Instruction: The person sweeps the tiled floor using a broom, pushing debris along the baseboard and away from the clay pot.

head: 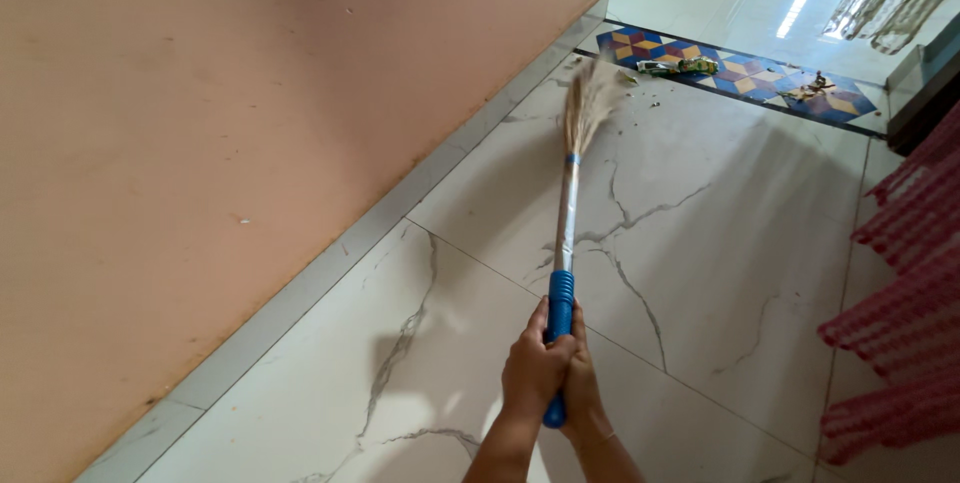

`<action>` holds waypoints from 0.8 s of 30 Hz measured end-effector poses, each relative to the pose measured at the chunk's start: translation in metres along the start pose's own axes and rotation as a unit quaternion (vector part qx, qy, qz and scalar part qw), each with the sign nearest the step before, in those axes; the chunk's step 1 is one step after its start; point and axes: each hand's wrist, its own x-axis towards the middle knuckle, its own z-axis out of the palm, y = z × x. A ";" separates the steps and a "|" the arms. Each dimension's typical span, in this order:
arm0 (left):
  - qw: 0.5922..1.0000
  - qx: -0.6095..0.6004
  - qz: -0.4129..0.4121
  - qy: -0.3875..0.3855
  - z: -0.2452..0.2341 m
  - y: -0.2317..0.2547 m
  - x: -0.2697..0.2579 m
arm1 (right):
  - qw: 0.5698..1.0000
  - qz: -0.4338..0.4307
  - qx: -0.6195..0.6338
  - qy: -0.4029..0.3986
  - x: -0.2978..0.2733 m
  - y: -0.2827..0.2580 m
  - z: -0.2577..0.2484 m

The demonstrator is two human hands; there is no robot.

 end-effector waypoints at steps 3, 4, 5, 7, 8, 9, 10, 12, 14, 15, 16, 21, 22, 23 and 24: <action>0.999 -0.028 0.009 0.024 0.008 0.000 -0.002 | 0.999 0.020 0.022 -0.030 -0.002 -0.009 -0.007; 0.998 -0.042 0.017 0.046 0.010 0.000 -0.002 | 0.999 0.020 0.022 -0.030 -0.001 -0.009 -0.010; 0.998 -0.041 0.016 0.047 0.010 -0.001 -0.001 | 0.998 0.024 0.030 -0.041 0.000 -0.009 -0.011; 0.999 -0.008 -0.034 0.006 0.009 -0.003 0.003 | 0.997 0.029 0.039 -0.054 0.002 -0.003 -0.010; 0.999 -0.007 -0.035 0.008 0.008 -0.005 0.003 | 0.999 0.029 0.028 -0.030 0.002 0.002 -0.006; 1.000 -0.002 -0.023 0.016 0.007 -0.007 0.004 | 0.999 0.028 0.017 -0.007 0.002 0.005 -0.003; 1.000 0.002 -0.012 0.024 0.005 -0.008 0.004 | 0.999 0.029 0.017 -0.009 0.001 0.006 -0.003; 1.000 0.001 -0.004 0.029 0.007 -0.008 0.005 | 0.998 -0.010 0.025 -0.050 0.000 0.004 -0.003; 1.000 -0.001 0.003 0.031 0.012 -0.008 0.005 | 0.999 0.012 -0.001 -0.038 0.001 -0.005 -0.009; 0.999 -0.013 0.004 0.034 0.015 -0.007 0.006 | 0.999 0.031 -0.026 -0.026 0.002 -0.010 -0.013; 0.999 -0.025 0.005 0.037 0.020 -0.006 0.007 | 0.999 0.031 -0.025 -0.025 0.004 -0.015 -0.018; 1.000 -0.017 -0.014 0.015 0.028 0.006 0.007 | 1.000 0.023 -0.016 -0.010 0.003 -0.024 -0.025; 0.999 -0.005 -0.037 -0.008 0.026 0.009 0.005 | 1.000 0.023 -0.016 -0.011 0.001 -0.024 -0.024; 0.999 -0.006 -0.037 -0.007 0.024 0.012 0.003 | 0.999 0.019 -0.030 -0.001 -0.002 -0.025 -0.023; 1.000 -0.008 -0.029 -0.007 0.024 0.014 0.002 | 0.999 0.015 -0.044 0.008 -0.003 -0.026 -0.022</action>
